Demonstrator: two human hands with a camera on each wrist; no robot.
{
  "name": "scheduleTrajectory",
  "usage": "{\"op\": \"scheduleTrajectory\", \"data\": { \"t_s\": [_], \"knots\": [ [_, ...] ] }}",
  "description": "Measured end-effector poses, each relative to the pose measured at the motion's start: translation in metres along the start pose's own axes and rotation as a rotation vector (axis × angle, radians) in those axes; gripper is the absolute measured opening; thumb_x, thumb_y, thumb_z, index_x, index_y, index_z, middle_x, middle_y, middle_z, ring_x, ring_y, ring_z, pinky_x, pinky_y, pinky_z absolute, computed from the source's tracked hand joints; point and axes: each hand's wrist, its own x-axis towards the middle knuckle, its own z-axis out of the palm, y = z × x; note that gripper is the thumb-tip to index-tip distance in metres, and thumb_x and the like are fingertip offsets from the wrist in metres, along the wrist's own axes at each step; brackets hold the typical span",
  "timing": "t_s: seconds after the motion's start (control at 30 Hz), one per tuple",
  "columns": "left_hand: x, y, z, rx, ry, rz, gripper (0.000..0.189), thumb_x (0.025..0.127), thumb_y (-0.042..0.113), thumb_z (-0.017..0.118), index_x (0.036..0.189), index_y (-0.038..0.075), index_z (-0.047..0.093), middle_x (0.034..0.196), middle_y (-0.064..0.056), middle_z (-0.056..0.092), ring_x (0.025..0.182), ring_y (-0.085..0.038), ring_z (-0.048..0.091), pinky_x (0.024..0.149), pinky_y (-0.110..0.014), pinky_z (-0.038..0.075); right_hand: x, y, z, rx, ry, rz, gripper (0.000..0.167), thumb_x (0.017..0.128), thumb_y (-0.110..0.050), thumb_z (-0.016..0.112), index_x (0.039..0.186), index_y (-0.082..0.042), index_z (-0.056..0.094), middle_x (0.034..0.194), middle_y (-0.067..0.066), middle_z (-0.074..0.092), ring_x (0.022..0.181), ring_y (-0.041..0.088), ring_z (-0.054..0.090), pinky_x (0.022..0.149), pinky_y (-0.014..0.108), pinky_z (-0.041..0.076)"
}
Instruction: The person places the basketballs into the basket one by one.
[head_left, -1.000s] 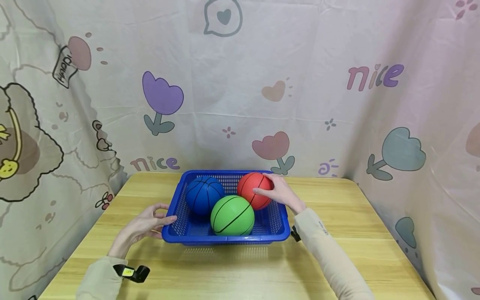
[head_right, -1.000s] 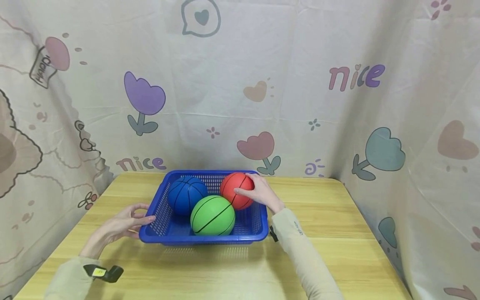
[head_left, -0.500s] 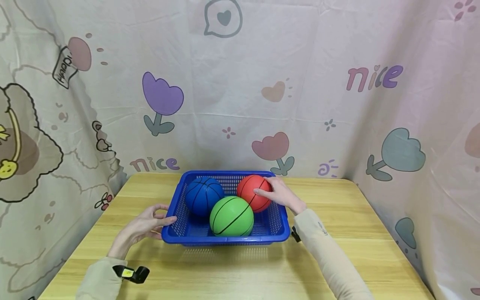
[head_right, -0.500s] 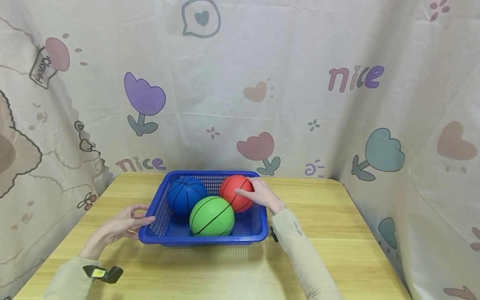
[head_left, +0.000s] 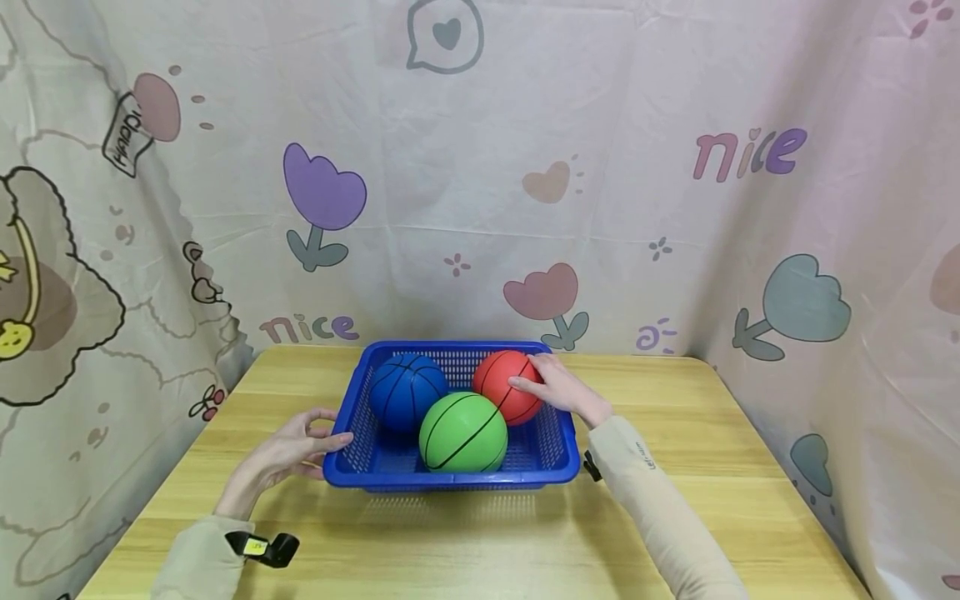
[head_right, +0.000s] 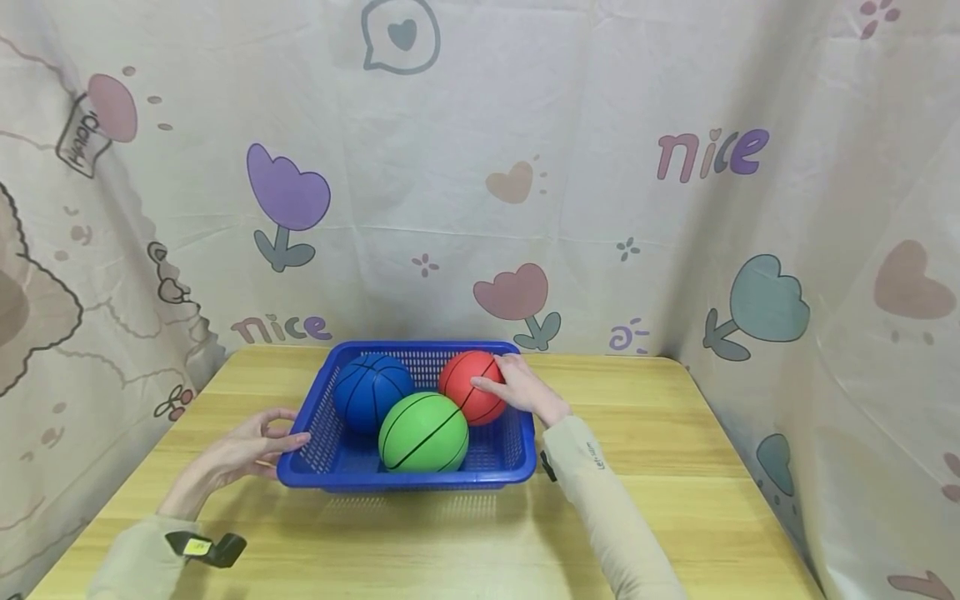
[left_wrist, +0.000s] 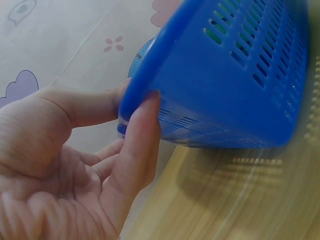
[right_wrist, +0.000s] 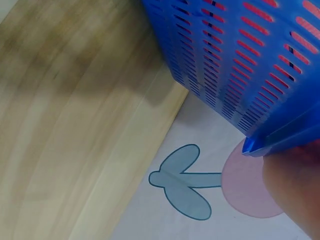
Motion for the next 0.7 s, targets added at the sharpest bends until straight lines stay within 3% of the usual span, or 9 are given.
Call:
{"op": "scheduleTrajectory", "data": {
  "t_s": [0.17, 0.3, 0.7],
  "knots": [
    [0.0018, -0.0008, -0.0006, -0.010, -0.010, 0.006, 0.078, 0.097, 0.030, 0.067, 0.149, -0.004, 0.020, 0.136, -0.035, 0.053, 0.083, -0.021, 0.075, 0.066, -0.034, 0.063, 0.0011, -0.0014, -0.0011, -0.024, -0.038, 0.013, 0.080, 0.101, -0.047, 0.055, 0.150, 0.012, 0.034, 0.156, 0.030, 0.038, 0.152, 0.044, 0.025, 0.124, 0.058, 0.025],
    [0.0011, 0.0006, -0.0003, -0.007, -0.002, 0.002, 0.078, 0.097, 0.030, 0.068, 0.149, -0.004, 0.020, 0.138, -0.037, 0.051, 0.084, -0.021, 0.074, 0.067, -0.034, 0.063, 0.0000, -0.0010, -0.0008, -0.023, -0.049, 0.023, 0.083, 0.101, -0.050, 0.054, 0.152, 0.012, 0.029, 0.158, 0.030, 0.034, 0.153, 0.043, 0.022, 0.125, 0.058, 0.023],
    [0.0005, 0.0003, 0.0007, -0.010, -0.006, 0.006, 0.077, 0.097, 0.029, 0.067, 0.148, -0.005, 0.020, 0.138, -0.036, 0.052, 0.084, -0.021, 0.074, 0.067, -0.035, 0.063, -0.0053, 0.0004, 0.0024, 0.077, 0.008, 0.039, 0.087, 0.098, -0.053, 0.058, 0.155, 0.005, 0.027, 0.163, 0.025, 0.028, 0.155, 0.042, 0.017, 0.125, 0.059, 0.022]
  ]
}}
